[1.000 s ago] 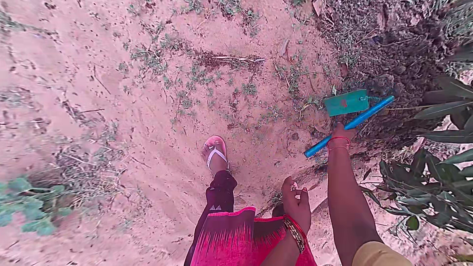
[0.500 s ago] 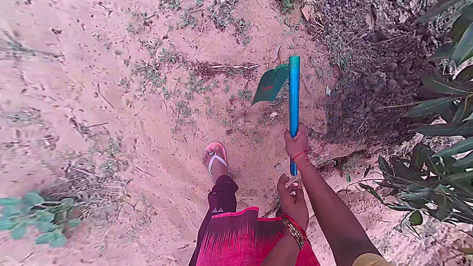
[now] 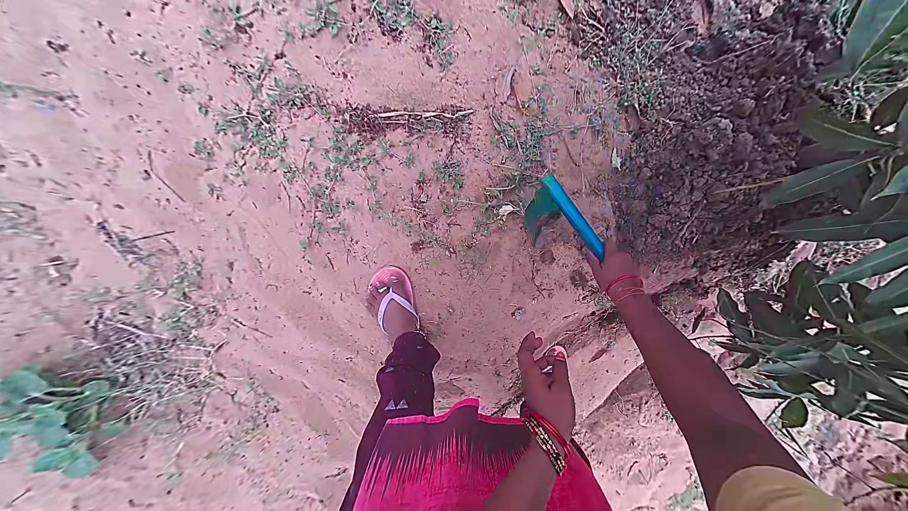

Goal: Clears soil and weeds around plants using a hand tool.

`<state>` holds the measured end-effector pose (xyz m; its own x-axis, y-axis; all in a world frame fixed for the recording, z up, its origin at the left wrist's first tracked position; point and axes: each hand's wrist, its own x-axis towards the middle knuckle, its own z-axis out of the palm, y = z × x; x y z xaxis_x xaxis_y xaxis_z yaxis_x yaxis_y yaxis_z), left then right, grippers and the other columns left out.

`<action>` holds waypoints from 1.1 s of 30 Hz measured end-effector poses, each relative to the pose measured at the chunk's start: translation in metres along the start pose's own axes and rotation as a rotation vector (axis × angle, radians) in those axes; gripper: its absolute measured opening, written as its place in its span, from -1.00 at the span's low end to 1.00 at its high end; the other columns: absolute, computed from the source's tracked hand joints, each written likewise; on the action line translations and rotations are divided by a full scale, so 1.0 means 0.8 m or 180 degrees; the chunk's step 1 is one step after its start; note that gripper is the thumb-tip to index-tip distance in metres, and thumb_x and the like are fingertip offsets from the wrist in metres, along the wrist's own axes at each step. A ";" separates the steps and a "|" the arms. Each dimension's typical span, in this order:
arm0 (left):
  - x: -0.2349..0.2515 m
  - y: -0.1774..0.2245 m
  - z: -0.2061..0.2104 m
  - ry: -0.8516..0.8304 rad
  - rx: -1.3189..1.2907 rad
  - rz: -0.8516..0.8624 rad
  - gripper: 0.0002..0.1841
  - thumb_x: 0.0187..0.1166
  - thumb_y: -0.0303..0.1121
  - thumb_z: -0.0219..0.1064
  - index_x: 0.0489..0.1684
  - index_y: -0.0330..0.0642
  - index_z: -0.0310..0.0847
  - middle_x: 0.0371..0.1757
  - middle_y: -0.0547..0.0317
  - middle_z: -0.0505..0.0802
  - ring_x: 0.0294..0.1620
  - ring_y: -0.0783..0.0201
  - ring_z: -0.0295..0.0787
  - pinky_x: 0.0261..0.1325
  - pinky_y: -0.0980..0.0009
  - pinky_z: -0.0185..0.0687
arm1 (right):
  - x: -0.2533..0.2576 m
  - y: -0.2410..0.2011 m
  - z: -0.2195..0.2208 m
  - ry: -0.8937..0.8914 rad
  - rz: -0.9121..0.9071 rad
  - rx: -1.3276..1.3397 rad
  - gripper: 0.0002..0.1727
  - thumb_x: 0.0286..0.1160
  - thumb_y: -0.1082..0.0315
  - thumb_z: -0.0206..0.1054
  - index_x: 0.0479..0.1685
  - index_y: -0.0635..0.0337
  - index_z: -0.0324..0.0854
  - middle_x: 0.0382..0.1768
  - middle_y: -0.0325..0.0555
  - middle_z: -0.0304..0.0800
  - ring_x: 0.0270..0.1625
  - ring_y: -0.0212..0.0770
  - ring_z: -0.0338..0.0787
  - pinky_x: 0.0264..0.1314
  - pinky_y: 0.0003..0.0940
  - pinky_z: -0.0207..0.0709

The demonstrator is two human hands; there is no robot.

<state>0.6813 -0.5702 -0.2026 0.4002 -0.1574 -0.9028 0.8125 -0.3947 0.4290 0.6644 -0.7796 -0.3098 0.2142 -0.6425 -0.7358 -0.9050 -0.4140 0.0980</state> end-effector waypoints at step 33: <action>0.003 -0.027 0.001 -0.0006 -0.0076 -0.0138 -0.35 0.63 -0.62 0.19 0.73 -0.52 0.02 0.50 -0.32 0.45 -0.24 0.49 0.64 -0.19 0.61 0.56 | -0.013 0.013 -0.002 0.1246 0.0227 0.0940 -0.49 0.77 0.15 0.24 0.37 0.48 0.51 -0.06 0.51 0.80 0.04 0.51 0.82 0.08 0.44 0.57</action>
<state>0.6642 -0.5626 -0.2141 0.3635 -0.1423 -0.9207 0.8389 -0.3796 0.3899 0.6529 -0.7781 -0.2999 0.2186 -0.8800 -0.4216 -0.9758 -0.1960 -0.0968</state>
